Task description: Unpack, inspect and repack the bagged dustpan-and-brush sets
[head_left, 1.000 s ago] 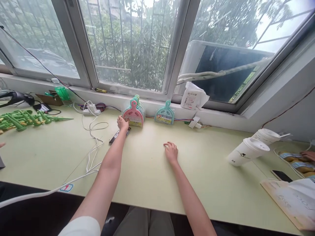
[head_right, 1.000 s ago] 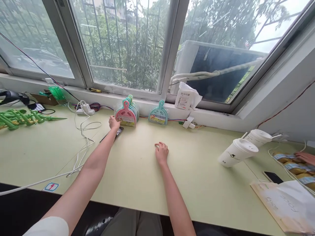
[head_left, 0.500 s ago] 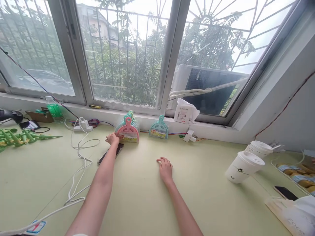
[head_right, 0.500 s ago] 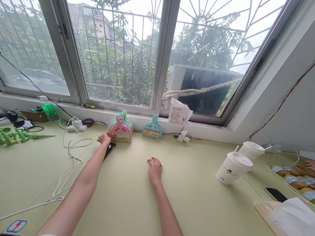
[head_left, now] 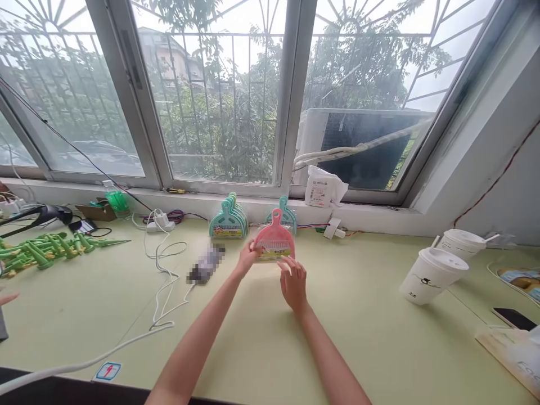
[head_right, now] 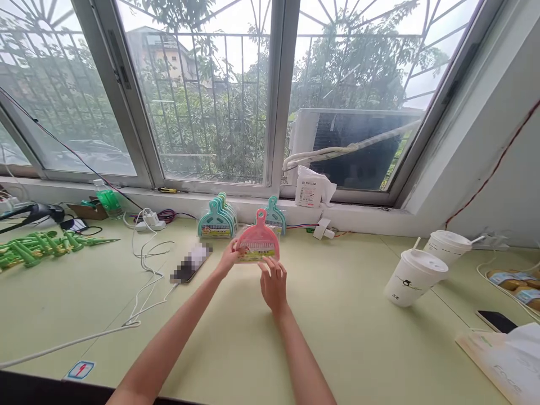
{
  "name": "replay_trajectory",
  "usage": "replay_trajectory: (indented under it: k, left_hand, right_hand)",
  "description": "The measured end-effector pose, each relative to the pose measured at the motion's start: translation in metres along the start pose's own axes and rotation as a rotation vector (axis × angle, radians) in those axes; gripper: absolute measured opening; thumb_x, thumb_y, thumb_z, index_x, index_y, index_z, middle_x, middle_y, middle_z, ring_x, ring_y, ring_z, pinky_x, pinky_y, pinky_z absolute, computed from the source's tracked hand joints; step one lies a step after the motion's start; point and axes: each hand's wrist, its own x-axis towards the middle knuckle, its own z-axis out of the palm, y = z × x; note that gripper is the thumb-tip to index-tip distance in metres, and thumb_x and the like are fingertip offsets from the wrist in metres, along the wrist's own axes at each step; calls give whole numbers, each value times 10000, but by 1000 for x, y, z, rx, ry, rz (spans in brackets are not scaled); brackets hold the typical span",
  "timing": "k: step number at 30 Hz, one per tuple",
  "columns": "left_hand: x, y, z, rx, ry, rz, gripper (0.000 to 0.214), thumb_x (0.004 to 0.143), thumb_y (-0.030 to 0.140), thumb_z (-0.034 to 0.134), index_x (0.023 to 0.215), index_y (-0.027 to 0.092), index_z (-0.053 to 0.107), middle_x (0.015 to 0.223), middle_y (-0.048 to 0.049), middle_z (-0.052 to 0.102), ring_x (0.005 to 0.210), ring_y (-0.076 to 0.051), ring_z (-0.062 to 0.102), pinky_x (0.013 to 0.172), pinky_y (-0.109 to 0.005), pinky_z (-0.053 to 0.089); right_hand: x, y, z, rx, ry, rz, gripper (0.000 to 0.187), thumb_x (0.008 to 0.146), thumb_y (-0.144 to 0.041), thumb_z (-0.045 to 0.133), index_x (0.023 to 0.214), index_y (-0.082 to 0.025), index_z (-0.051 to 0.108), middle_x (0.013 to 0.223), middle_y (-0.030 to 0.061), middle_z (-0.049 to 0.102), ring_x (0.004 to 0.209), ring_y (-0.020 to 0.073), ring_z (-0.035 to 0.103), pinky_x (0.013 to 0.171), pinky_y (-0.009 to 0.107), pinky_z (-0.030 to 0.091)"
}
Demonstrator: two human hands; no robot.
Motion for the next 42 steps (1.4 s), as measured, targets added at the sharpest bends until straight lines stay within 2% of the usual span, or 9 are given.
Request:
replay_trajectory:
  k: [2,5,9,13,19,28,31,35,42]
  left_hand:
    - [-25,-12,24,-293,-121,-161,408,631,393,701,954,212,531,812,-21,687,754,-198,675,666,-306,531]
    - [-47,-24,39,-489,-106,-357,529,598,353,767,1033,228,493,918,-46,685,792,-202,684,658,-313,549]
    - [-53,-27,28,-601,-122,-421,501,675,330,752,1110,212,534,1066,-103,673,909,-218,677,735,-314,565]
    - [-55,-25,14,-651,-226,-425,612,720,333,743,1258,179,496,1229,-144,617,987,-227,659,770,-305,566]
    - [-56,-25,15,-555,-344,-364,779,669,354,799,1337,178,437,1286,-174,578,999,-258,653,770,-327,557]
    - [-62,-21,16,-499,-581,-189,780,623,349,830,1298,167,484,1322,-174,558,1210,-321,532,1008,-425,427]
    - [-57,-25,19,-518,-590,-223,736,669,551,741,1265,172,532,1299,-167,581,1198,-325,542,999,-427,426]
    - [-42,-37,19,-533,-415,-368,713,726,742,528,1136,166,618,1040,-136,703,954,-284,661,827,-407,510]
    - [-25,-47,6,-468,47,-340,290,727,327,692,928,120,670,777,-60,707,585,-134,638,585,-265,512]
  right_hand:
    - [0,-5,-1,4,-65,-38,308,938,-198,353,1080,-286,612,1165,61,633,1158,206,529,1029,399,320]
    - [-1,-2,5,-3,-71,47,329,965,-289,319,913,-238,640,975,81,677,970,223,602,878,371,407]
    - [-1,14,15,197,-39,341,495,960,-463,279,740,-206,640,737,80,677,697,207,648,709,337,474]
    - [6,28,21,774,-105,726,587,838,-677,409,934,-157,664,731,73,709,495,176,639,484,291,495]
    - [13,34,17,1211,76,896,523,632,-563,743,918,-133,668,829,78,729,675,167,694,601,252,559]
    - [4,29,23,1188,209,901,446,623,-472,754,921,-157,649,932,72,715,781,170,667,667,257,540]
    - [5,28,21,1311,235,885,467,643,-431,751,1008,-177,609,1006,83,707,868,198,684,755,315,561]
    - [5,26,14,1340,189,854,470,675,-396,735,1059,-169,586,978,84,718,842,205,697,772,346,573]
    - [7,25,1,1290,85,828,728,684,-345,727,1336,-193,439,888,45,737,782,204,705,717,358,591]
